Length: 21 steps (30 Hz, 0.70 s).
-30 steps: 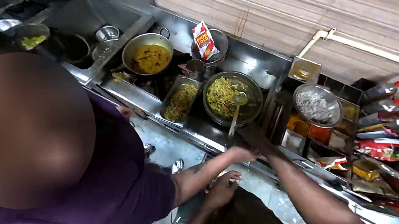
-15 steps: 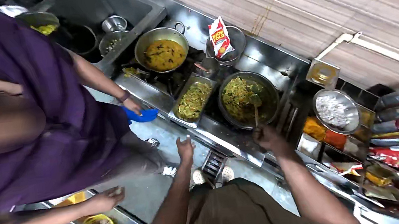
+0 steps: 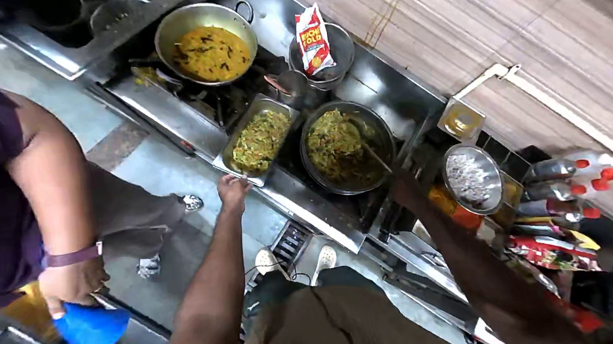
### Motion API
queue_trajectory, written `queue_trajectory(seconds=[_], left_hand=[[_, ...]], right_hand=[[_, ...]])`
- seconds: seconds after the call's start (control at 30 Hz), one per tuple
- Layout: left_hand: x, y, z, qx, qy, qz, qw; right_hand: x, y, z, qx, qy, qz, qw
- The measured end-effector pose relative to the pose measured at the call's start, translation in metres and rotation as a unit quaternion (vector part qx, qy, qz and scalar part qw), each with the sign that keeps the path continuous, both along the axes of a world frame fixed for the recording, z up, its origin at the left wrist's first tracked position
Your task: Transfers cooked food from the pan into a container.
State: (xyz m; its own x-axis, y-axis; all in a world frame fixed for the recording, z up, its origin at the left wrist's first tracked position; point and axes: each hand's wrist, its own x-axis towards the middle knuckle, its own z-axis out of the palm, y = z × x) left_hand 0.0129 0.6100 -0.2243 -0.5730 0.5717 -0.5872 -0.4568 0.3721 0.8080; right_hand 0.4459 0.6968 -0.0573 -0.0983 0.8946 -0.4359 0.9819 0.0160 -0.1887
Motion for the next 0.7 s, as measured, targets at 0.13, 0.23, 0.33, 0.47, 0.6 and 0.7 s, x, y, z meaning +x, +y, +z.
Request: queue_trajectory(seconds=[0.13, 0.23, 0.33, 0.47, 0.6, 0.7], left_hand=[[0.041, -0.030, 0.012, -0.002, -0.002, 0.053, 0.999], [0.079, -0.062, 0.011, -0.010, -0.023, 0.114, 0.993], [0.109, -0.089, 0.006, -0.039, -0.030, 0.186, 0.981], [0.126, -0.123, 0.004, -0.005, -0.016, 0.219, 0.975], [0.117, -0.170, 0.029, -0.023, 0.005, 0.204, 0.979], [0.114, -0.211, 0.049, -0.048, -0.004, 0.204, 0.978]], right_hand=[[0.038, -0.033, 0.014, -0.018, -0.022, 0.098, 0.995], [0.075, -0.015, 0.037, 0.033, 0.007, 0.121, 0.992], [0.077, 0.031, 0.026, 0.079, 0.037, 0.104, 0.991], [0.050, 0.071, 0.002, 0.097, 0.044, 0.098, 0.990], [0.056, 0.050, -0.001, 0.059, 0.058, 0.179, 0.980], [0.083, 0.041, 0.016, 0.054, 0.068, 0.186, 0.979]])
